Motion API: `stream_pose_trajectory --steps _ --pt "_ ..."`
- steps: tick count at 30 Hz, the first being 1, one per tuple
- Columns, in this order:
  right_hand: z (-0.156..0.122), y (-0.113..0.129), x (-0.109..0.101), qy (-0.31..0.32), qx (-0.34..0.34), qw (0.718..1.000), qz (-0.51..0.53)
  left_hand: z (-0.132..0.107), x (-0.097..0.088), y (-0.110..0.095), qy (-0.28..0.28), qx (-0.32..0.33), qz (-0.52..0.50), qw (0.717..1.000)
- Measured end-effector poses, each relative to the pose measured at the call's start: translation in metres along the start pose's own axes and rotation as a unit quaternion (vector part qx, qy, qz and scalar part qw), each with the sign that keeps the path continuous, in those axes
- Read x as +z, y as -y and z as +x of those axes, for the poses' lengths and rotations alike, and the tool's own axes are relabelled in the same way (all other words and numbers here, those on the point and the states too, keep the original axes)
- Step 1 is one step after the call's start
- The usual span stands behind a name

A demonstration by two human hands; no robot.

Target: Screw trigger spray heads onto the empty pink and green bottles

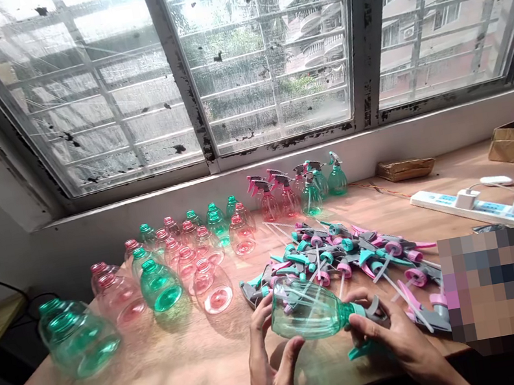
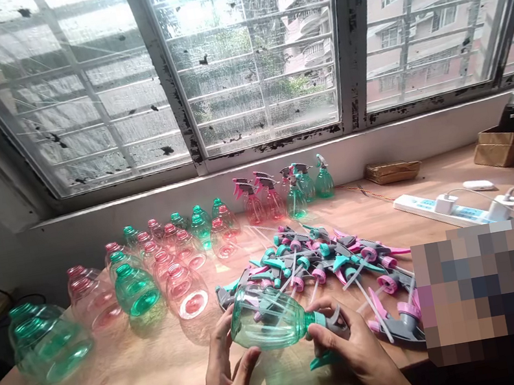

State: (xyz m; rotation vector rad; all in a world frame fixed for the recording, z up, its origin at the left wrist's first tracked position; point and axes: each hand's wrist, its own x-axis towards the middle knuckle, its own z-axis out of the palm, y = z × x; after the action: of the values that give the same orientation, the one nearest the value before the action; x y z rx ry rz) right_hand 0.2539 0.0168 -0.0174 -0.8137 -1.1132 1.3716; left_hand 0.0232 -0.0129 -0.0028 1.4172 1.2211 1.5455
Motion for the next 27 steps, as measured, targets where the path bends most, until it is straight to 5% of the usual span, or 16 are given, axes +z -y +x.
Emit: stream_pose_trajectory --steps 7,14,27 --pt "0.001 0.003 0.001 -0.017 -0.022 1.0 0.013 0.002 -0.003 0.011 0.021 0.06 0.022 0.998" --pt "-0.001 0.002 0.003 -0.019 -0.005 1.0 -0.002 -0.002 0.004 -0.002 -0.003 0.012 0.002 1.0" --pt "0.0 0.005 0.002 -0.025 -0.009 1.0 0.018 -0.002 0.003 -0.005 -0.009 0.044 0.023 0.999"
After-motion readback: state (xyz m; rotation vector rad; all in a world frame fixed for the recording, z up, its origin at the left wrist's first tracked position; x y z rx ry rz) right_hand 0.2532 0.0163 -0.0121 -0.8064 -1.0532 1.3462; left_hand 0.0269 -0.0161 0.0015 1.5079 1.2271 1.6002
